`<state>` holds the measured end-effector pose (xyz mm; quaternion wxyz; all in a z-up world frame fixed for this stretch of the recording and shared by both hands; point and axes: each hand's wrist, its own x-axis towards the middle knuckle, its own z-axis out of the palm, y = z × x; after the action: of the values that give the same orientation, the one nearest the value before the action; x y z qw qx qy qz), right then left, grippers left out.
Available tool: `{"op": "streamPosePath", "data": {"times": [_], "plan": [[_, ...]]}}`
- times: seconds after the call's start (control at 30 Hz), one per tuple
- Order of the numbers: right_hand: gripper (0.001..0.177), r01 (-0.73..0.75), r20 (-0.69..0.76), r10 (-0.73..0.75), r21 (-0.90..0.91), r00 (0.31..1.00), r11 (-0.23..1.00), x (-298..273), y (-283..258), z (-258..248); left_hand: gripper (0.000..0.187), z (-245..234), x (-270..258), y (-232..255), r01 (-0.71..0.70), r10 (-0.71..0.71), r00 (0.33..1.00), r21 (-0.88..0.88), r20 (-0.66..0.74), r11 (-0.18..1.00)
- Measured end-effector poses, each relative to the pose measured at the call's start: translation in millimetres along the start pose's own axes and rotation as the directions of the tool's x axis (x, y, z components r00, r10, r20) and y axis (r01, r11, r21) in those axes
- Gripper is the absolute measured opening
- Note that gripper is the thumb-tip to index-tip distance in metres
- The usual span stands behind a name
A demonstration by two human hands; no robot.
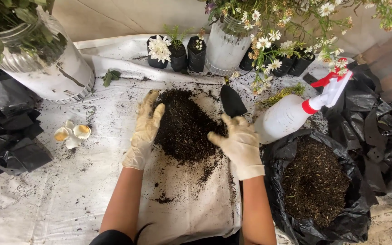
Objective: Mixing soil components on a work surface using a hand trowel and gloved hands in a nursery setting.
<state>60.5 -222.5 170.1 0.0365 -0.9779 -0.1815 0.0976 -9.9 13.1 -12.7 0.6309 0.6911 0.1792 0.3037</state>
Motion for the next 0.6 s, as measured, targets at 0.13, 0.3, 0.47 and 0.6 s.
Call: {"op": "streamPosePath", "data": {"times": [0.13,0.3,0.47,0.6], "plan": [[0.123,0.108,0.270,-0.194,0.302,0.943,0.947,-17.0,-29.0,-2.5,0.075,10.9,11.1,47.8,0.068,-0.134,0.975,0.333,0.179,0.941],[0.153,0.237,0.203,-0.317,0.340,0.927,0.910,-7.0,-63.1,19.9,0.080,19.9,10.5,34.7,-0.021,-0.105,0.944,0.373,0.314,0.927],[0.139,0.306,0.221,-0.307,0.039,0.926,0.951,22.8,-82.3,34.6,0.066,17.9,5.8,17.3,-0.292,0.220,0.915,0.180,0.337,0.939],[0.130,0.328,0.247,-0.296,-0.097,0.923,0.940,120.9,-48.0,142.8,0.068,22.5,6.3,12.0,-0.297,0.269,0.922,0.066,0.277,0.952]]}}
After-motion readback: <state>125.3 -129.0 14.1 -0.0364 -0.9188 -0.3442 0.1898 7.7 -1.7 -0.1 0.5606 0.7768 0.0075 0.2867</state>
